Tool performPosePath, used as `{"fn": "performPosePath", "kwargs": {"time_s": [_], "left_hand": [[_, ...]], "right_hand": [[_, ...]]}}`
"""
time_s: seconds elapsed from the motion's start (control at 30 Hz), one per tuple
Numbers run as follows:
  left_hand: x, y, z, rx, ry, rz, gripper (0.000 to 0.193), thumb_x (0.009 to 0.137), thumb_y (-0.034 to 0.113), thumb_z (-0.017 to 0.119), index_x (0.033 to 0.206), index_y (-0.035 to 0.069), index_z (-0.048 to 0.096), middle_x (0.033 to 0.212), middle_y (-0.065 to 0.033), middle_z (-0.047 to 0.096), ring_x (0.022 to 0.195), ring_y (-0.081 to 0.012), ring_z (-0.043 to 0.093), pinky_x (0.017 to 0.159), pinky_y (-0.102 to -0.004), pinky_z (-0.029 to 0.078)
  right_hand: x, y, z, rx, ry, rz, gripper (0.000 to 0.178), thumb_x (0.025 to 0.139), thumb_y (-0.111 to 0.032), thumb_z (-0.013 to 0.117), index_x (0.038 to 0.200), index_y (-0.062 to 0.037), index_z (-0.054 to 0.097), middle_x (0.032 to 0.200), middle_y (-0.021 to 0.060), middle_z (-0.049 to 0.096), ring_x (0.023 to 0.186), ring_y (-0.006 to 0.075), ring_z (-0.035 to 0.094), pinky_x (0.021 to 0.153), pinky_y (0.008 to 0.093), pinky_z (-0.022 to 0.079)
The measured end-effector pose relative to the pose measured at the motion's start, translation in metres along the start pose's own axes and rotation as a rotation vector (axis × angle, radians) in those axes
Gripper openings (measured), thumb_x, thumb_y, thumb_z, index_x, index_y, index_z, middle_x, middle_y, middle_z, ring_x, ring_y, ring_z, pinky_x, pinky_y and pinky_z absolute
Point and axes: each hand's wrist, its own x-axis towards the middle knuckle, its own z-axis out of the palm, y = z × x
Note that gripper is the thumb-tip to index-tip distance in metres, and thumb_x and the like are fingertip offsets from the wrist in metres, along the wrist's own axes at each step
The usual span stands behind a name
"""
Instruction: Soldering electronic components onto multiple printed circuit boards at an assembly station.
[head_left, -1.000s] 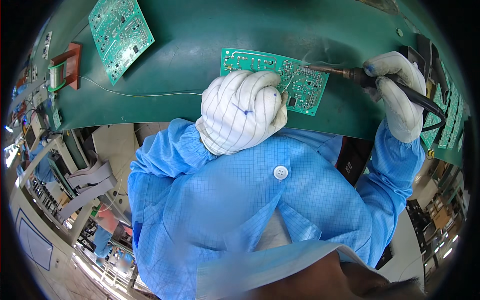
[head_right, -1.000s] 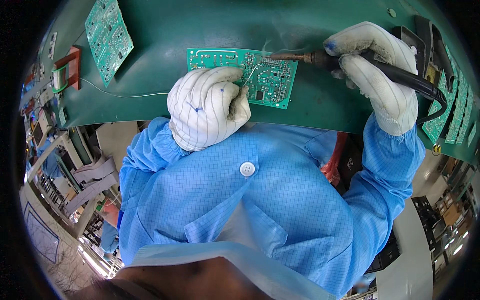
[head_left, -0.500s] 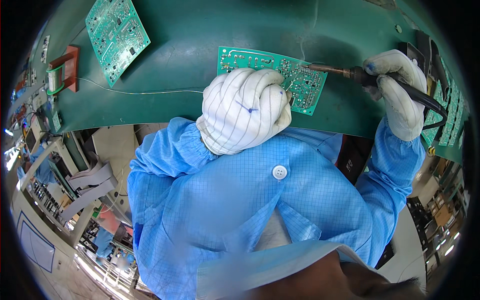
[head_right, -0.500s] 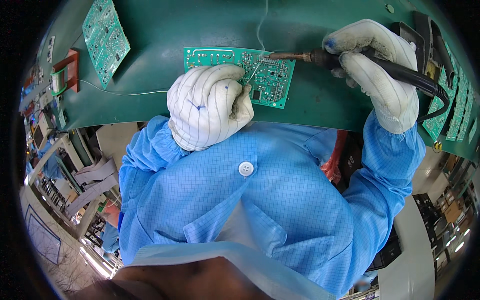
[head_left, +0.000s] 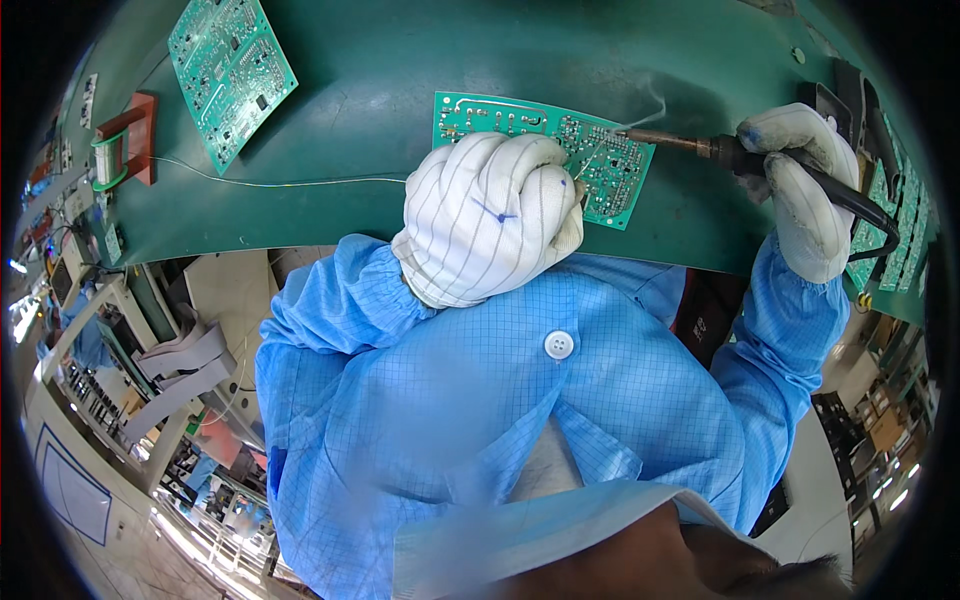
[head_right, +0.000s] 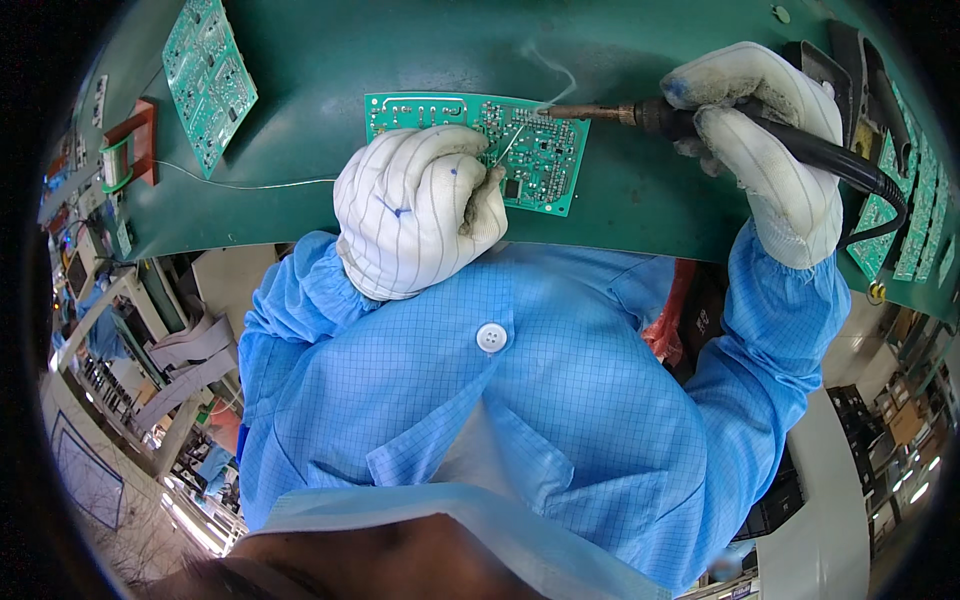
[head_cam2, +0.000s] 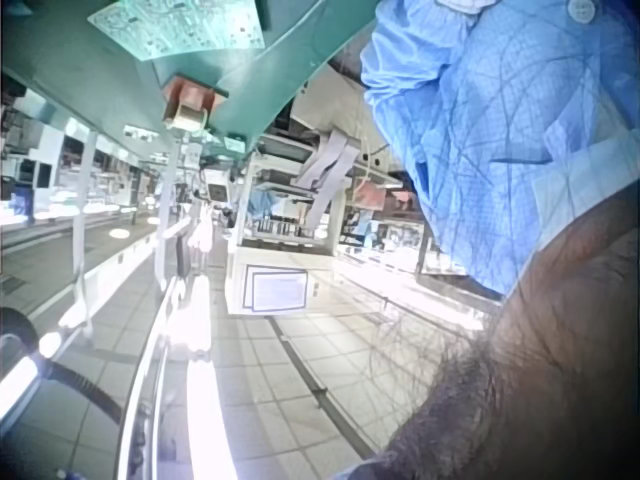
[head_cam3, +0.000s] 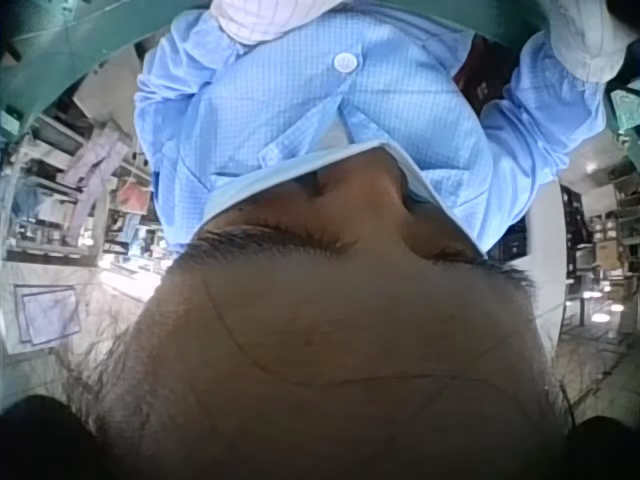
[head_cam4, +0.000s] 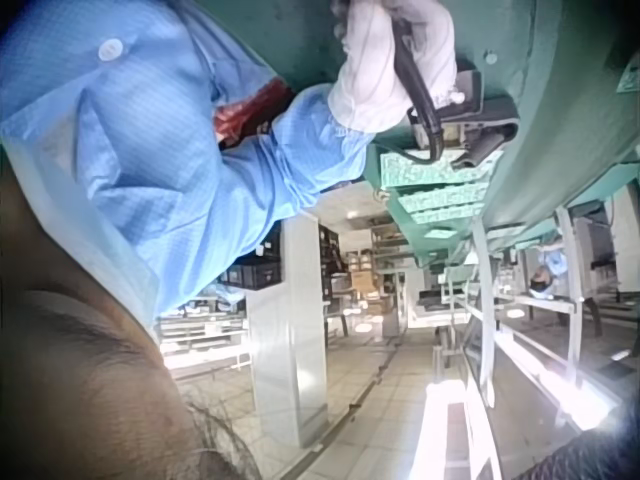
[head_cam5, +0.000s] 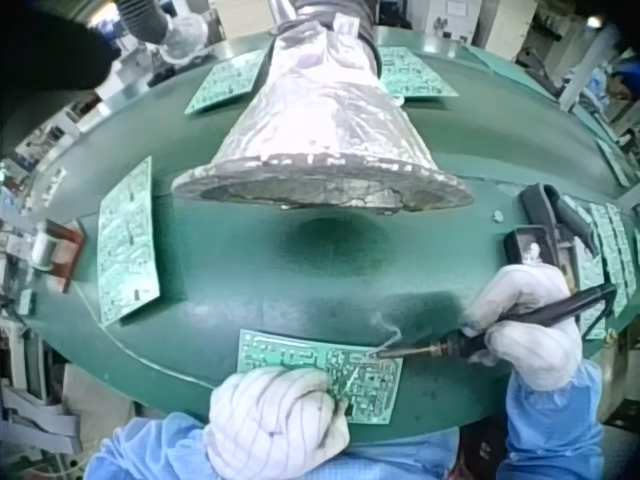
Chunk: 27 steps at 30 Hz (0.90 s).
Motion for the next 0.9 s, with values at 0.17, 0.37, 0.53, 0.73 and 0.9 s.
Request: {"fn": "performPosePath", "kwargs": {"time_s": [0.17, 0.37, 0.53, 0.73, 0.9], "left_hand": [[-0.0009, -0.0025, 0.0041, 0.005, 0.020, 0.047, 0.019, 0.074, 0.016, 0.076, 0.086, 0.011, 0.063, 0.096, -0.0056, 0.066, 0.074, -0.0212, 0.063, 0.061, -0.0343, 0.050], [-0.0007, 0.0003, 0.0001, 0.023, -0.004, 0.011, 0.022, 0.073, 0.016, 0.084, 0.087, 0.014, 0.067, 0.091, -0.0027, 0.068, 0.074, -0.0217, 0.065, 0.063, -0.0352, 0.053], [-0.0002, 0.0015, 0.0001, 0.027, -0.002, 0.002, 0.023, 0.074, 0.017, 0.084, 0.090, 0.014, 0.068, 0.094, -0.0028, 0.067, 0.076, -0.0217, 0.065, 0.064, -0.0353, 0.053], [-0.0013, 0.0012, -0.0028, 0.023, -0.034, 0.005, 0.024, 0.075, 0.019, 0.084, 0.093, 0.014, 0.069, 0.096, -0.0027, 0.067, 0.079, -0.0219, 0.065, 0.066, -0.0358, 0.054], [-0.0011, 0.0020, -0.0046, 0.037, -0.066, 0.002, 0.025, 0.077, 0.023, 0.086, 0.094, 0.014, 0.070, 0.097, -0.0018, 0.066, 0.080, -0.0216, 0.065, 0.067, -0.0357, 0.054]], "right_hand": [[-0.0023, 0.0012, -0.0005, 0.041, -0.001, 0.035, 0.032, 0.088, -0.031, 0.067, 0.105, -0.0059, 0.075, 0.078, 0.0057, 0.073, 0.063, 0.0099, 0.063, 0.057, 0.0226, 0.047], [-0.0023, 0.0015, -0.0002, 0.036, 0.003, 0.023, 0.031, 0.087, -0.030, 0.067, 0.105, -0.0058, 0.075, 0.078, 0.0055, 0.072, 0.064, 0.0103, 0.064, 0.058, 0.0229, 0.048], [-0.0036, -0.0001, 0.0000, 0.048, 0.018, -0.008, 0.032, 0.085, -0.029, 0.065, 0.103, -0.0044, 0.075, 0.079, 0.0064, 0.072, 0.065, 0.0110, 0.066, 0.058, 0.0228, 0.049], [-0.0063, -0.0006, -0.0009, 0.061, 0.023, 0.013, 0.034, 0.084, -0.030, 0.064, 0.101, -0.0025, 0.074, 0.080, 0.0069, 0.071, 0.065, 0.0118, 0.065, 0.058, 0.0237, 0.048], [-0.0084, -0.0006, -0.0023, 0.068, 0.017, -0.003, 0.035, 0.083, -0.030, 0.064, 0.102, -0.0020, 0.073, 0.082, 0.0073, 0.070, 0.066, 0.0121, 0.065, 0.058, 0.0238, 0.048]]}}
